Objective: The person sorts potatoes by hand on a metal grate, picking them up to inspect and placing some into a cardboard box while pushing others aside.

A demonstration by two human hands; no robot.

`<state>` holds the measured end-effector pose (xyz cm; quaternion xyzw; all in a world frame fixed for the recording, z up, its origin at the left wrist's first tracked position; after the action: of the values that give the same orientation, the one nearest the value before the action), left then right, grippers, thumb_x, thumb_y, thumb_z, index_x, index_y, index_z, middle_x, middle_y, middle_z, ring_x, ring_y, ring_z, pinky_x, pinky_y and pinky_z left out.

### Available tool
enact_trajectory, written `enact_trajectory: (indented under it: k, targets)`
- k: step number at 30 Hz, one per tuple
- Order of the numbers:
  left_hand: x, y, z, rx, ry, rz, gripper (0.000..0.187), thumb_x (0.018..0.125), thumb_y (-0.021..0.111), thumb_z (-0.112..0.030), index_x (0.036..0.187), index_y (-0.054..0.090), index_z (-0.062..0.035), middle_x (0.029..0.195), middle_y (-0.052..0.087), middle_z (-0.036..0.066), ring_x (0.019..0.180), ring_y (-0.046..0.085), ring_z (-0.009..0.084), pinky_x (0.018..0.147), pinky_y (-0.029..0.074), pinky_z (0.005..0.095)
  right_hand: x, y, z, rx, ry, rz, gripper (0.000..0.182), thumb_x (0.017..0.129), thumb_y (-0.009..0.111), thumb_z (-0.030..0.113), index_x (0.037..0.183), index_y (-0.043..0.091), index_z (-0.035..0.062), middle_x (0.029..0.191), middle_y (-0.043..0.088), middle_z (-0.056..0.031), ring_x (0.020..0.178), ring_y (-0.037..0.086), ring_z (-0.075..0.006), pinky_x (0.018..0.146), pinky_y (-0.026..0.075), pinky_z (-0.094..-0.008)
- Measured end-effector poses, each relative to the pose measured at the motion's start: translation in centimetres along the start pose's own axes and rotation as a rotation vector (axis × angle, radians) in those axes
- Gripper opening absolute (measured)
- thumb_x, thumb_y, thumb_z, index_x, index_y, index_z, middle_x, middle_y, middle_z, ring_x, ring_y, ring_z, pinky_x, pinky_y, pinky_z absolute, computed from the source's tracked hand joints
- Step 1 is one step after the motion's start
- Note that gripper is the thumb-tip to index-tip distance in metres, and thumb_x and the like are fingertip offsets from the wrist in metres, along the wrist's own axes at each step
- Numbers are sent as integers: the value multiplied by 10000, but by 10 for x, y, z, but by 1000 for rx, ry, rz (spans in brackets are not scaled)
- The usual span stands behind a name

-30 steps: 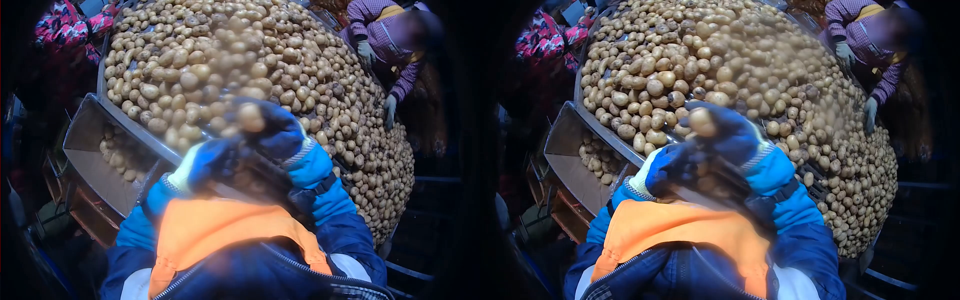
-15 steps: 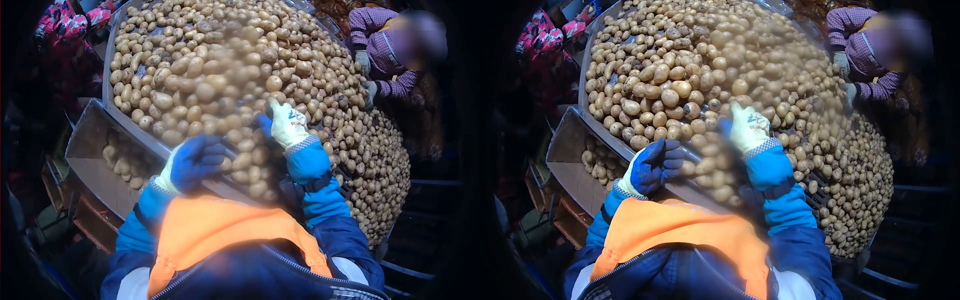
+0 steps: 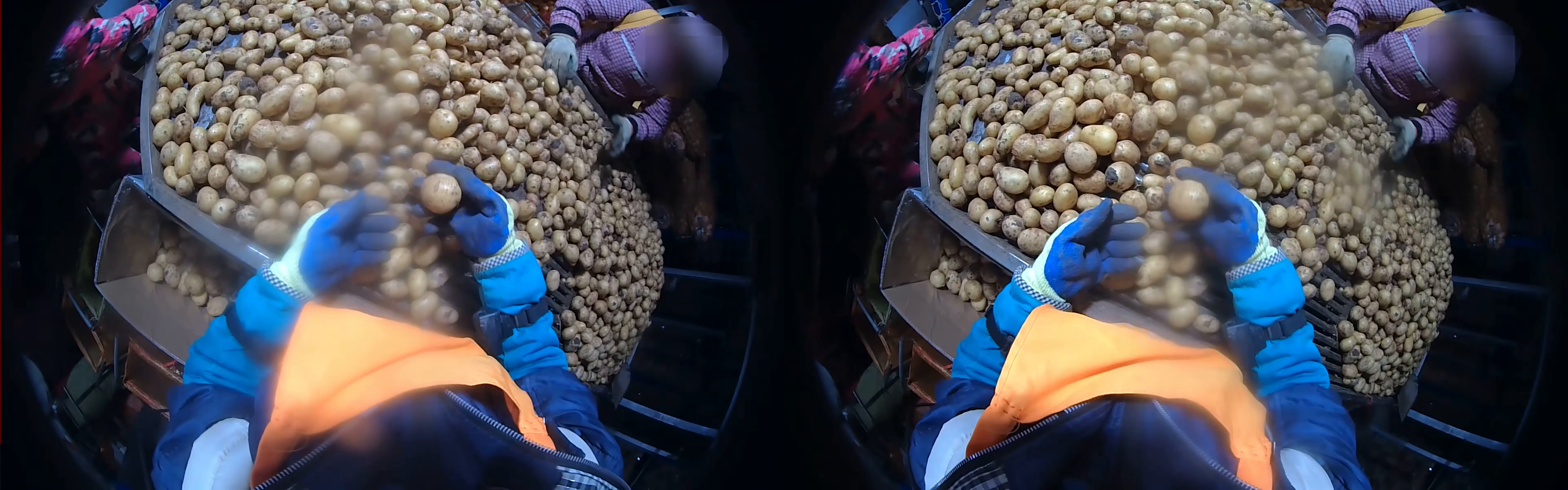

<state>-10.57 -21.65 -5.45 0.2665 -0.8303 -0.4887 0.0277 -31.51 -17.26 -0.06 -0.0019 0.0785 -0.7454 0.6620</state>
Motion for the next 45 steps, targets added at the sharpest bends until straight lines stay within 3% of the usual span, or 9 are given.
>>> enact_trajectory:
  k: [3,5,10,13,19,30,36,40,45]
  targets:
    - [0,-17,-4,142,25,-89,426,1144,474,-273,1450,568,8,1280,700,136,1198,681,261,1041,558,409,-8,-6,-4,288,229,89,459,975,685,125,1400,609,-34,1292,698,-130,1189,671,-218,1050,519,-358]
    - [-8,-19,-22,503,113,-330,382,1121,522,-257,1379,638,1,1256,717,126,1172,691,270,1021,556,413,-16,-15,16,-147,244,-20,396,989,677,135,1351,652,-23,1297,704,-126,1233,654,-224,1053,517,-356]
    - [-26,10,-82,1825,740,-571,409,957,737,-219,1350,696,-114,1374,633,246,1283,587,446,1099,452,528,-10,-15,20,-749,-241,-135,400,940,716,195,1311,693,49,1265,709,-199,1184,680,-347,994,545,-437]
    - [-21,-21,-99,2246,463,-743,646,957,701,-441,1543,544,-218,1622,396,259,1495,337,512,1191,304,653,21,30,46,-1059,-387,-17,527,890,724,201,1396,630,88,1386,624,-233,1244,604,-427,1044,475,-540]
    - [0,-73,-138,2058,148,-844,754,947,670,-573,1619,426,-333,1677,307,261,1538,275,516,1194,289,684,105,126,21,-1401,-628,261,551,934,590,219,1476,539,136,1544,485,-259,1437,422,-511,1199,278,-684]
    - [68,-146,-228,2148,9,-820,704,905,732,-451,1533,519,-212,1543,494,240,1379,508,469,1142,449,538,257,172,-18,-1324,-501,235,729,1019,543,406,1638,361,69,1693,310,-266,1507,233,-645,1216,91,-780]
    - [86,-165,-286,2019,-58,-1004,725,999,523,-515,1622,388,-168,1626,386,301,1493,415,467,1216,365,531,280,158,33,-1144,-536,252,719,924,680,390,1563,451,152,1517,507,-237,1371,515,-442,1148,313,-685]
    - [85,-201,-293,1734,258,-1015,873,907,745,-568,1597,432,-133,1526,487,342,1399,500,511,1179,409,552,263,54,72,-1326,-502,-54,511,917,702,453,1243,691,59,1116,750,-174,1033,720,-378,887,563,-547]
    - [75,-97,-225,2047,749,-921,746,935,759,-480,1553,512,-142,1533,483,342,1392,490,528,1187,395,559,187,-41,37,-1603,-15,-19,698,979,617,560,1521,527,131,1387,605,-204,1254,589,-406,1038,451,-608]
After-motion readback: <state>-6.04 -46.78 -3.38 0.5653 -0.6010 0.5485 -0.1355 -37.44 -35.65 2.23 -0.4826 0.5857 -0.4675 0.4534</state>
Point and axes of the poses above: each hand's wrist, its own x-axis towards the middle knuckle, its own y-axis out of the palm, z = x × y, the point moved 7 cm from there along x, towards the middle knuckle
